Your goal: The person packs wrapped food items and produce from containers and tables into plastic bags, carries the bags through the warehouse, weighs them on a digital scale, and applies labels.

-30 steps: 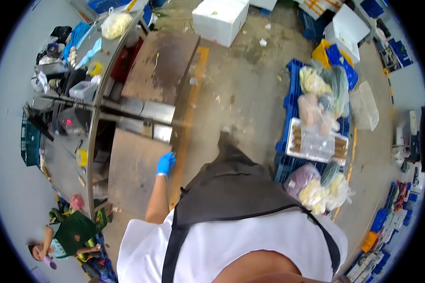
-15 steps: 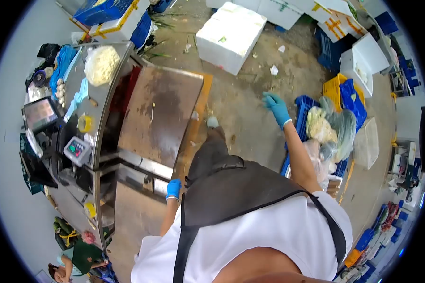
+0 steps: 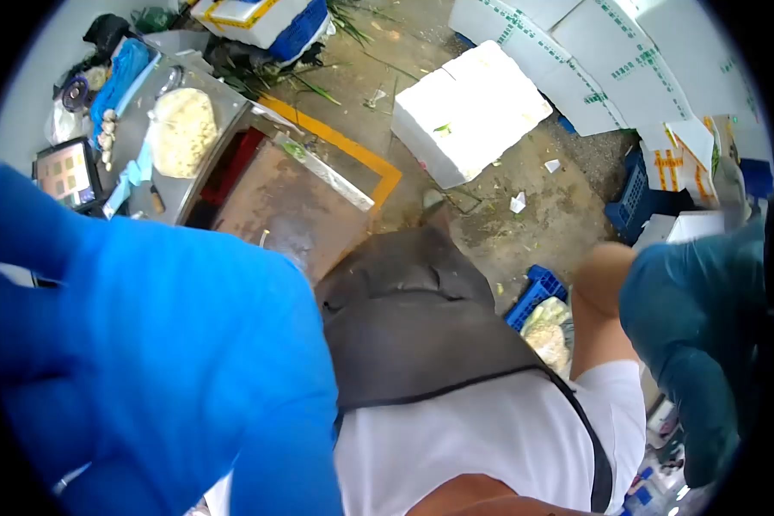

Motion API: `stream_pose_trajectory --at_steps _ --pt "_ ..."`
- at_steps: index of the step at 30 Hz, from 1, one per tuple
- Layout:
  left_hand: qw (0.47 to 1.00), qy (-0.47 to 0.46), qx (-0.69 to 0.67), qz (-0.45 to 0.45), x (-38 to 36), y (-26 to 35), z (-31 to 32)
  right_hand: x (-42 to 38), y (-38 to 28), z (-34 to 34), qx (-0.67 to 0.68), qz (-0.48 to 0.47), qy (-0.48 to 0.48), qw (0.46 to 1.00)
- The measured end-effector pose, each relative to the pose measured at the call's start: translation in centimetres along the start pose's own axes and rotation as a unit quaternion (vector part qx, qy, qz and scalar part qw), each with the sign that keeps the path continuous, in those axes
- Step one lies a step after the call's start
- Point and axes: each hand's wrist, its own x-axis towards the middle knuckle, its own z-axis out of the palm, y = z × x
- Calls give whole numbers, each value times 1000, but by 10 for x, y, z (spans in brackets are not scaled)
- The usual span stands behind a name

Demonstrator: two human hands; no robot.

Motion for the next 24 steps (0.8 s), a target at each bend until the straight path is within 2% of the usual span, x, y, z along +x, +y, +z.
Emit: stream_pose_trajectory --at_steps 5,10,14,17,19,22,24 --pt "982 -77 170 8 21 -51 64 12 127 28 87 -60 2 994" --pt "941 -147 304 -24 36 -105 80 24 224 73 125 -65 5 990" --pt "892 -178 413 -48 56 -152 62 41 302 129 138 -24 5 990" --pt "859 -216 461 -61 109 -203 33 96 354 183 106 57 17 993" --pt "831 -223 508 -49 146 -215 15 134 384 204 97 85 39 991" --pt "782 -198 589 -43 157 -216 -15 169 414 241 96 67 19 993" --pt "761 -191 620 -18 154 -254 -49 171 435 284 54 71 2 996"
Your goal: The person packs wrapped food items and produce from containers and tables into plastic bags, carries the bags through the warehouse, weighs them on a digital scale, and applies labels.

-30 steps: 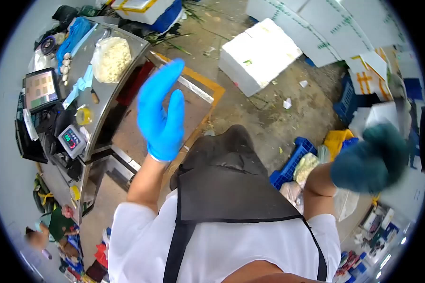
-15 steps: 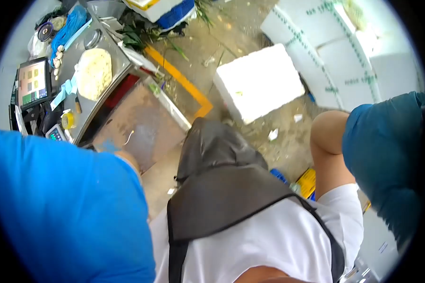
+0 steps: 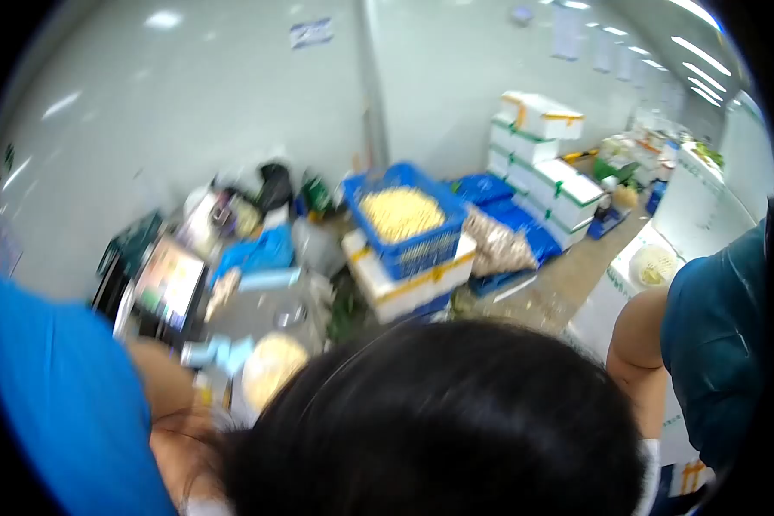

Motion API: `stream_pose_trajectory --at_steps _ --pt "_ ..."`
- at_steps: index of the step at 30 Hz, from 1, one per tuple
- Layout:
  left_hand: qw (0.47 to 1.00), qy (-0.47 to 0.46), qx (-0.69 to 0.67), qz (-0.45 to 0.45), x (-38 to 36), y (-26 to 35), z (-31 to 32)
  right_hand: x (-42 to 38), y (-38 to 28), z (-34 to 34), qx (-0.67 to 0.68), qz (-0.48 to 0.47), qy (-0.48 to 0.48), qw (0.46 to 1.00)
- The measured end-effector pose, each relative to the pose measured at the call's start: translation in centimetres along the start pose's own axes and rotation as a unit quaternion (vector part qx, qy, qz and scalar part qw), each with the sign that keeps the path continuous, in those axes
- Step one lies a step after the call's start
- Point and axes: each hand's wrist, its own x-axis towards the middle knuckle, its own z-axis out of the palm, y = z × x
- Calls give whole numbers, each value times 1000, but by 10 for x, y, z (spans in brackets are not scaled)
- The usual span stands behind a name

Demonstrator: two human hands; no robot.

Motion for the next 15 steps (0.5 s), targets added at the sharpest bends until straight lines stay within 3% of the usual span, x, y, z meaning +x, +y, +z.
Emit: stream_pose_trajectory --at_steps 3,7,11,15 --pt "997 25 67 30 31 -69 80 1 65 80 -78 42 -14 996" --pt "992 10 124 20 45 -101 156 -18 141 179 -95 88 -61 990" --pt "986 -6 163 33 36 -127 195 -30 147 262 -78 84 -62 991" --pt "980 -44 195 23 22 -148 201 -33 111 353 21 32 -48 998"
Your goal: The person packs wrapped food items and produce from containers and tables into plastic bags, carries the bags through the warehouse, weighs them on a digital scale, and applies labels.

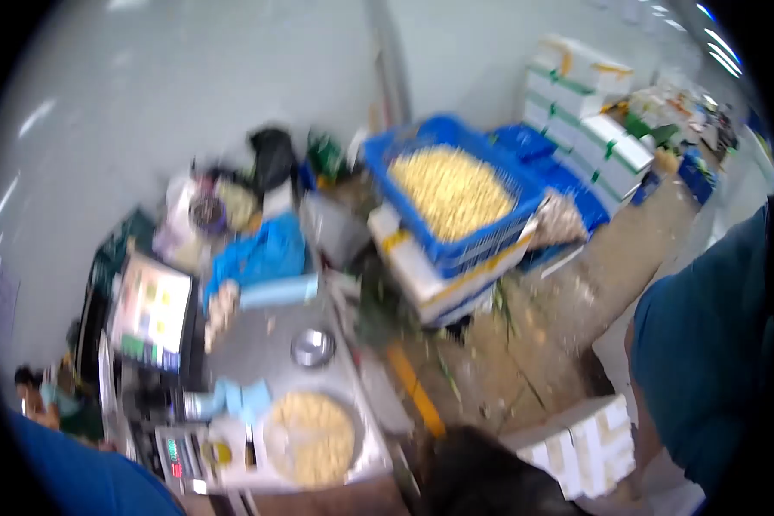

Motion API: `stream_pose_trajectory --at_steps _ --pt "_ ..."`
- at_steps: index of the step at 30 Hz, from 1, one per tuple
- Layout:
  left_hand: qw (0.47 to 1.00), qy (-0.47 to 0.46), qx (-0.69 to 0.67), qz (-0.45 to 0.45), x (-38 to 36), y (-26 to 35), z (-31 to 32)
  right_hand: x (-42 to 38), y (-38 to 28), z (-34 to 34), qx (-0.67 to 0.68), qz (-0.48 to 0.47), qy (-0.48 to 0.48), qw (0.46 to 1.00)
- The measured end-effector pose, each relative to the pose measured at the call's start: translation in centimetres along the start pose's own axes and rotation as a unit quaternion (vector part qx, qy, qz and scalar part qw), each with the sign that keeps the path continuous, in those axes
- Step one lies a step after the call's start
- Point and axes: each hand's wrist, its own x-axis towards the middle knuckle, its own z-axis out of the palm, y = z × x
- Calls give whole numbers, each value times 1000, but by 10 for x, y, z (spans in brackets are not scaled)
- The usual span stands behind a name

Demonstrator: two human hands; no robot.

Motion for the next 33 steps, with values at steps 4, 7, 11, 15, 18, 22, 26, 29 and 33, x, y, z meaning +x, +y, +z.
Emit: stream_pose_trajectory --at_steps 4,7,11,15,18,22,26,29,33 --pt "998 -55 28 -16 -3 -6 2 -50 -38 74 167 11 5 986" --pt "993 -74 90 -36 -6 -15 2 -136 -50 161 276 180 -99 939" --pt "981 -110 147 -69 1 -11 5 -478 -13 314 325 419 -481 698" --pt "971 -141 180 -68 19 -12 21 -709 -34 336 113 77 -849 510" --pt "967 -144 200 -59 29 -12 36 -671 -100 338 139 150 -864 461" --pt "964 -147 212 -63 38 -14 51 -811 -123 412 160 39 -859 485" --pt "959 -140 226 -102 27 -14 44 -793 -109 397 187 -50 -822 535" --pt "938 -156 233 -203 -19 1 32 -835 -96 366 372 71 -846 376" --pt "815 -289 195 -463 -128 46 10 -753 -147 370 310 264 -794 451"
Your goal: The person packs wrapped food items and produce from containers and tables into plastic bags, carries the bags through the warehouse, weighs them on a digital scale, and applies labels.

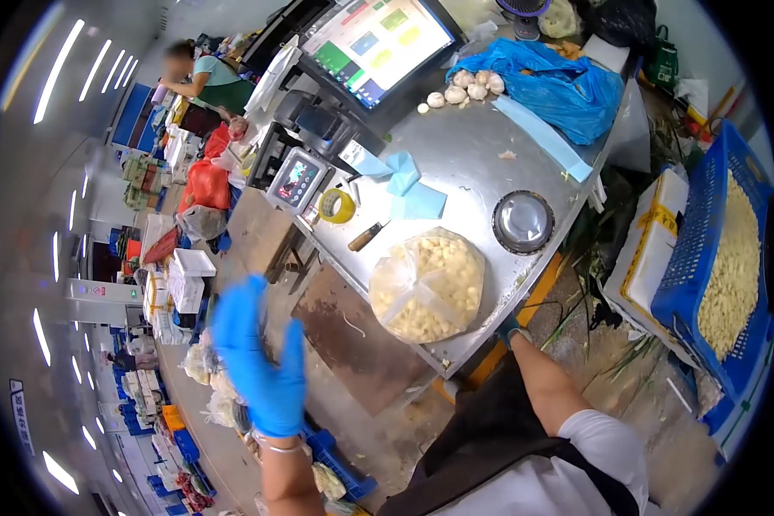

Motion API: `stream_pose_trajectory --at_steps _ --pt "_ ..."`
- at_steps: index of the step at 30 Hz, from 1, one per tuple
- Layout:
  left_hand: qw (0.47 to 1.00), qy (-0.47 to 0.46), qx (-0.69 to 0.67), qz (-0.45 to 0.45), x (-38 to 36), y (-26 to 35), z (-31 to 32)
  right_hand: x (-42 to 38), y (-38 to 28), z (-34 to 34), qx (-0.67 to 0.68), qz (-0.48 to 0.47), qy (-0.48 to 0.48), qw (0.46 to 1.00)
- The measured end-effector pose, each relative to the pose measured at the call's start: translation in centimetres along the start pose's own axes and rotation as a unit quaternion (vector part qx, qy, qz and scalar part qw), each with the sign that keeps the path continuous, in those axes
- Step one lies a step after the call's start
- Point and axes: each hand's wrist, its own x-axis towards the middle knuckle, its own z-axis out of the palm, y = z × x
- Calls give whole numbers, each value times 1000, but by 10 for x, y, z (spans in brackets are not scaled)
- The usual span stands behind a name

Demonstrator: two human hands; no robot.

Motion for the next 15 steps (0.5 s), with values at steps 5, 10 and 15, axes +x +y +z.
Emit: stream_pose_trajectory --at_steps 5,10,15 --pt "984 -167 -55 -17 -125 -48 47 -3 -25 -49 -10 119 83 989" --pt "930 -351 -103 -39 -242 -72 51 -145 -63 -108 -448 -85 -85 886" --pt "867 -452 -191 -85 -332 -105 58 -304 -132 -86 -458 -137 -403 780"
